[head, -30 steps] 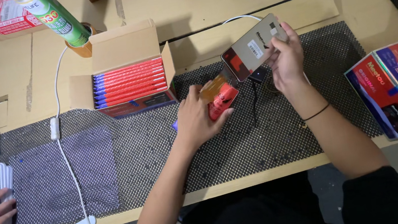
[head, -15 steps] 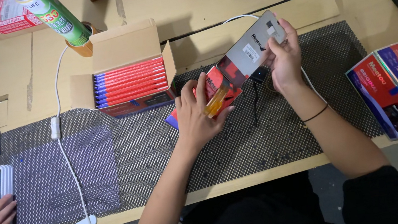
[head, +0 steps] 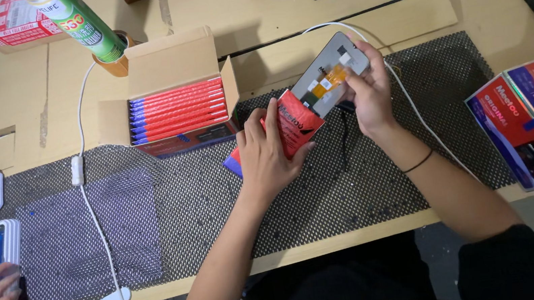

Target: The person places a plastic film over a phone screen, folds the connected ribbon cable onto the back, and puts the screen into a red protective sleeve before placing it into a box.

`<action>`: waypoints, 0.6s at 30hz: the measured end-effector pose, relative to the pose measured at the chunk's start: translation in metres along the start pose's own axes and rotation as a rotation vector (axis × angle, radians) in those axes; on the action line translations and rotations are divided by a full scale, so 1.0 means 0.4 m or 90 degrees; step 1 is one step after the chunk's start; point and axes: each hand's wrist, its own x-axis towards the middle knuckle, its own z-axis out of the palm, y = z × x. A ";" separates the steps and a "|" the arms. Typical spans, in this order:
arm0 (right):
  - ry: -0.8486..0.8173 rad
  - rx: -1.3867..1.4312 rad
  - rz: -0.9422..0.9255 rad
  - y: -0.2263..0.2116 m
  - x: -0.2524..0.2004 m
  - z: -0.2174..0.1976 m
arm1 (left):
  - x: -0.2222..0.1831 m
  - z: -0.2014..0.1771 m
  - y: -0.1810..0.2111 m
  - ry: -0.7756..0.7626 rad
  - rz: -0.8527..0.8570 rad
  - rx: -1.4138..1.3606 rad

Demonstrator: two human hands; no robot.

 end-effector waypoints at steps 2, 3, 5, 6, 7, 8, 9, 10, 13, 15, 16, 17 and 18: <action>-0.006 -0.007 0.014 -0.018 -0.018 0.022 | 0.000 0.001 0.001 0.004 -0.003 -0.004; -0.027 0.008 0.033 -0.026 -0.025 0.031 | 0.000 0.001 0.002 0.014 -0.004 -0.004; -0.050 0.022 0.053 -0.032 -0.041 0.046 | 0.000 0.001 0.004 0.025 -0.005 -0.003; -0.067 0.013 0.059 -0.030 -0.048 0.051 | 0.000 0.002 0.004 0.034 -0.006 0.001; -0.084 0.004 0.066 -0.027 -0.056 0.056 | 0.001 0.002 0.005 0.044 -0.008 0.006; -0.087 0.004 0.066 -0.005 -0.061 0.053 | -0.001 0.004 0.004 0.045 -0.009 0.007; -0.106 -0.035 0.059 0.017 -0.066 0.052 | -0.002 0.006 0.003 0.052 -0.010 0.014; -0.124 -0.074 0.051 0.038 -0.071 0.050 | -0.003 0.008 0.002 0.058 -0.010 0.022; -0.197 -0.107 0.022 0.093 -0.098 0.042 | -0.004 0.019 -0.006 0.082 -0.004 0.021; -0.199 -0.107 0.028 0.118 -0.119 0.051 | -0.006 0.030 -0.015 0.083 0.000 0.032; -0.200 -0.108 0.034 0.131 -0.129 0.055 | -0.007 0.035 -0.019 0.085 0.006 0.041; -0.202 -0.107 0.035 0.127 -0.133 0.059 | -0.006 0.036 -0.021 0.086 0.004 0.042; -0.188 -0.122 0.016 0.123 -0.138 0.063 | -0.006 0.036 -0.024 0.087 0.013 0.041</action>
